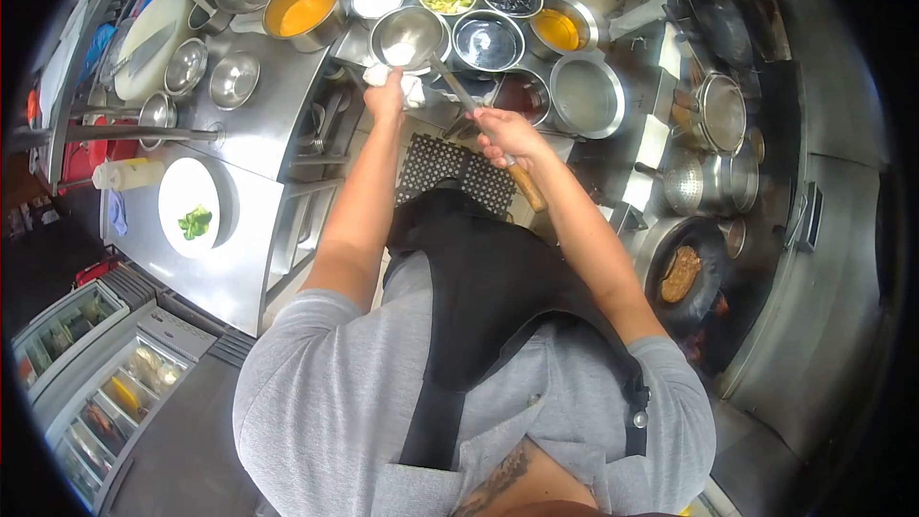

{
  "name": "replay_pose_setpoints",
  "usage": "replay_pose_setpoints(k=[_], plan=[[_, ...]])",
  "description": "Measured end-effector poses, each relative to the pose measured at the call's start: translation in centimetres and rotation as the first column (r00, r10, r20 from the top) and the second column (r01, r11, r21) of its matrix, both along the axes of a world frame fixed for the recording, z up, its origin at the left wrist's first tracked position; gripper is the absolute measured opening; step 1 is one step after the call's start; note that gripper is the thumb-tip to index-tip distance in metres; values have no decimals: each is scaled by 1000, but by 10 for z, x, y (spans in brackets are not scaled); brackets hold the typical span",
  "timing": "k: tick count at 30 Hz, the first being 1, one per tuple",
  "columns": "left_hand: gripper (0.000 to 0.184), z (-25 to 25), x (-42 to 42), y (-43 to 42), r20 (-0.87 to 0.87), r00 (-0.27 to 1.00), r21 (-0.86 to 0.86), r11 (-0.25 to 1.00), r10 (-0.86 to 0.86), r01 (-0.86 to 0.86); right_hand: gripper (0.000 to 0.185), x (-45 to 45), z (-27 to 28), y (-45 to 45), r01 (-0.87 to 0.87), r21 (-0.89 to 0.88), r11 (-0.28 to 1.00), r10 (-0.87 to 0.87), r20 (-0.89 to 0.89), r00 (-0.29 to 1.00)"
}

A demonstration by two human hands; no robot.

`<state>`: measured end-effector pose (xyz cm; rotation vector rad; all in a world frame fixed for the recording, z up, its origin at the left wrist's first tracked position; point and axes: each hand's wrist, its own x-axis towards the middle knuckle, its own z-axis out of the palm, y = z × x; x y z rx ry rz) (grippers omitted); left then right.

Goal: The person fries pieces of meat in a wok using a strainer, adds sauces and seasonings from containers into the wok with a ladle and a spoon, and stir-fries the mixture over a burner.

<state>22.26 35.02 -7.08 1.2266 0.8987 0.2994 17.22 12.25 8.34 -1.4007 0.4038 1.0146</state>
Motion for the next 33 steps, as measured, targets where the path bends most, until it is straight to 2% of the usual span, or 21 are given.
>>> replay_pose_setpoints(k=[2,4,6,10,12,14,16,17,18,19,20,21,25,27,30,33], plan=[[39,-2,-2,2,21,1000,-59,998,-4,5,29,-3,5,-3,17,78,997,-14,-40,999],[39,2,-9,4,36,999,-117,993,-19,23,32,-8,15,-1,16,54,998,-16,1,1000],[37,3,-18,4,66,997,-139,989,-34,43,34,-11,15,0,-34,-112,993,53,171,984],[32,5,-34,7,91,995,-204,977,-39,57,36,-11,12,-1,-41,-127,991,70,225,972],[30,10,-44,6,125,990,-316,943,-64,101,35,-10,10,-2,-29,-89,996,49,224,973],[28,16,-58,3,120,988,-323,937,-101,135,34,-11,5,-4,-5,-63,998,19,215,976],[25,21,-73,-2,137,974,-394,892,-182,222,33,-12,15,-7,53,24,998,-55,126,990],[22,19,-79,-4,114,970,-365,898,-216,244,37,-12,19,-10,67,90,994,-70,31,997],[22,24,-88,-9,100,963,-368,890,-252,271,37,-13,13,-17,92,100,991,-95,32,995],[23,26,-96,-12,61,946,-379,870,-317,316,37,-16,6,-24,124,250,960,-117,-42,992],[23,29,-102,-17,27,924,-391,846,-382,361,37,-17,1,-33,161,393,905,-128,-109,986],[24,30,-108,-24,12,902,-388,829,-433,403,37,-23,6,-41,211,434,876,-151,-169,974],[28,54,-126,-59,21,771,-426,693,-636,582,40,-64,40,-87,265,545,795,-190,-192,963],[27,64,-127,-82,39,682,-464,592,-730,659,39,-96,49,-120,348,651,675,-261,-230,937],[27,76,-124,-126,19,511,-449,449,-859,772,43,-162,81,-172,437,721,537,-415,-225,881],[30,84,-121,-186,49,304,-427,256,-951,867,43,-239,110,-219,577,675,459,-649,-189,737]])
